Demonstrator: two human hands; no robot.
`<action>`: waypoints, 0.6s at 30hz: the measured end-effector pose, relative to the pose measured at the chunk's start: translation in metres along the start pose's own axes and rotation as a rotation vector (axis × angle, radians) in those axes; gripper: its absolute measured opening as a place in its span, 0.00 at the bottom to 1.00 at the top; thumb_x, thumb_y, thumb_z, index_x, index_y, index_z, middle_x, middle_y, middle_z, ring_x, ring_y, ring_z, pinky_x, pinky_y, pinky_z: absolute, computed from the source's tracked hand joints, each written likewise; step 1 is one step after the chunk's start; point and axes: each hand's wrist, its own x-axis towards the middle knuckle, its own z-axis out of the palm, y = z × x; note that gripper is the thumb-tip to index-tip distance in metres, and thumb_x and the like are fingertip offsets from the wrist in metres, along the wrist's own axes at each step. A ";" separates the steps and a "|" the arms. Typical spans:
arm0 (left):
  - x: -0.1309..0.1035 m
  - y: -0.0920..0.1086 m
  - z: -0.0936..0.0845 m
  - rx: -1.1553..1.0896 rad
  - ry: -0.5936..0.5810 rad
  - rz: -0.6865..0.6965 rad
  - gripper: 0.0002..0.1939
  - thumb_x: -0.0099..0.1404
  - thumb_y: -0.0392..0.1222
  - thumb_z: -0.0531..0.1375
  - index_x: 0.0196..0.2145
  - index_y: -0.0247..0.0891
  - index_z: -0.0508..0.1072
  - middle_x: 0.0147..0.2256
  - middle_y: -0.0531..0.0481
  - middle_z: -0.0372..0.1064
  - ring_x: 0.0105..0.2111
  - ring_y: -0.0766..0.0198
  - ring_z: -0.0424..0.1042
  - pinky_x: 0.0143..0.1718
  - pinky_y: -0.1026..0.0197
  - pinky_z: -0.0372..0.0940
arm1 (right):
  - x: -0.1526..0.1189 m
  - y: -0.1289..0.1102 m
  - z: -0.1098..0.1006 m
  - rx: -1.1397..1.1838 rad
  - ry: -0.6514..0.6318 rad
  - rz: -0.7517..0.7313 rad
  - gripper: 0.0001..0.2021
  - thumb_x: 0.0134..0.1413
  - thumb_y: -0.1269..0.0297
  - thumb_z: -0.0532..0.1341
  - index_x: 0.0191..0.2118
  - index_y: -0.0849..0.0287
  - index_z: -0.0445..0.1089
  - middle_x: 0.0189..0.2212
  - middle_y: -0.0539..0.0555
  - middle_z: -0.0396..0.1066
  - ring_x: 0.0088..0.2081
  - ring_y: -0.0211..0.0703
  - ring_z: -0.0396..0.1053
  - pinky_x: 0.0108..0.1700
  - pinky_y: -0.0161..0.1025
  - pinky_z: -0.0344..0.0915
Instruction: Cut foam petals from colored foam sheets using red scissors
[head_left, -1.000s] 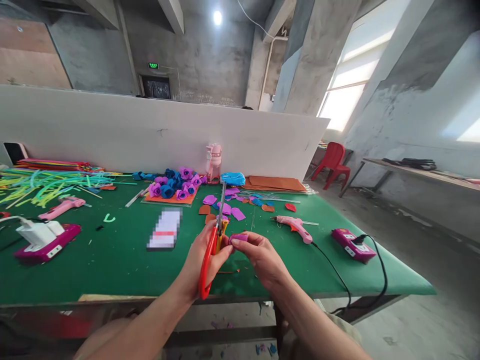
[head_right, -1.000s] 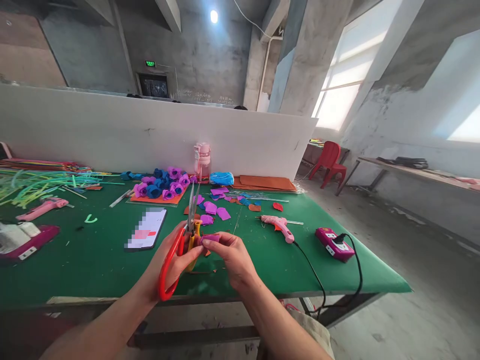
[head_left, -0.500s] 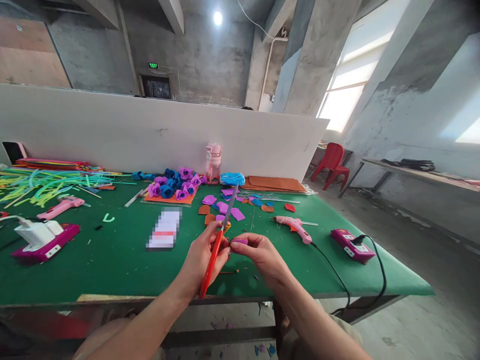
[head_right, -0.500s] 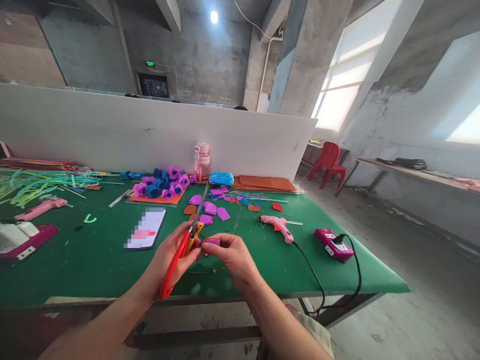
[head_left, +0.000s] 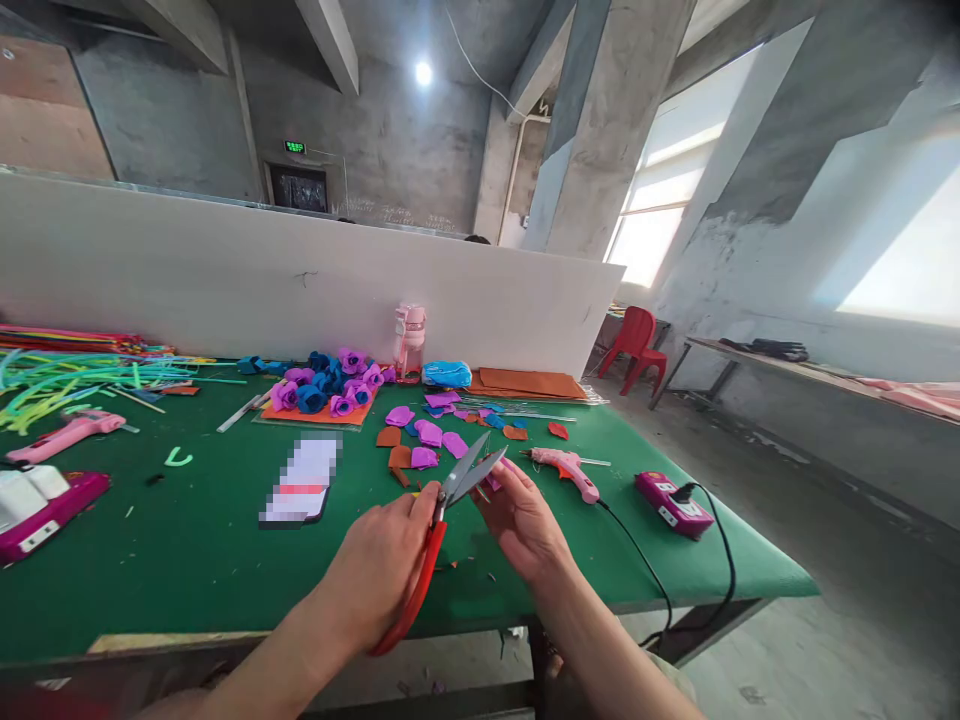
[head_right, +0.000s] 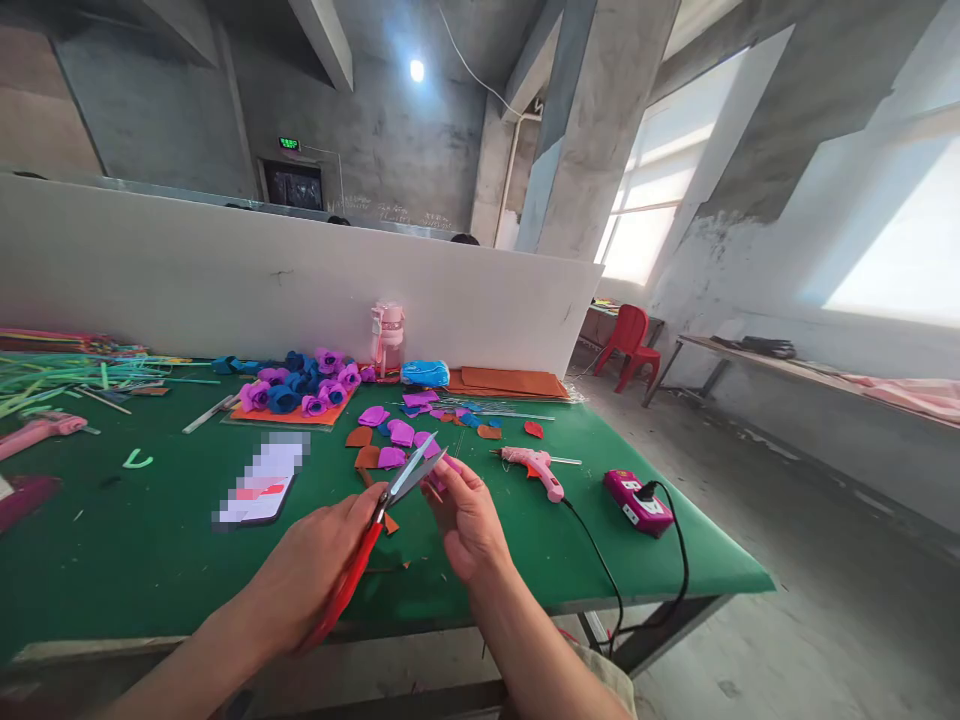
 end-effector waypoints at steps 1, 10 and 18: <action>0.000 0.001 0.000 0.076 -0.039 -0.004 0.26 0.64 0.32 0.44 0.60 0.34 0.52 0.44 0.39 0.70 0.37 0.54 0.71 0.38 0.53 0.65 | 0.000 0.000 0.000 -0.004 -0.011 -0.004 0.11 0.30 0.65 0.74 0.26 0.56 0.75 0.27 0.46 0.76 0.30 0.34 0.69 0.40 0.34 0.65; 0.003 0.008 -0.003 0.121 -0.081 -0.003 0.25 0.65 0.31 0.43 0.60 0.31 0.52 0.43 0.38 0.70 0.37 0.53 0.73 0.36 0.54 0.67 | -0.002 0.001 -0.002 -0.075 -0.062 -0.023 0.09 0.33 0.64 0.72 0.26 0.55 0.76 0.27 0.47 0.76 0.32 0.36 0.69 0.42 0.36 0.63; 0.003 0.007 -0.002 0.066 -0.086 0.005 0.26 0.63 0.29 0.43 0.59 0.31 0.52 0.41 0.37 0.71 0.35 0.53 0.74 0.33 0.55 0.67 | -0.003 0.001 -0.001 -0.086 -0.062 -0.026 0.08 0.33 0.63 0.73 0.25 0.55 0.76 0.26 0.47 0.75 0.30 0.36 0.68 0.42 0.37 0.63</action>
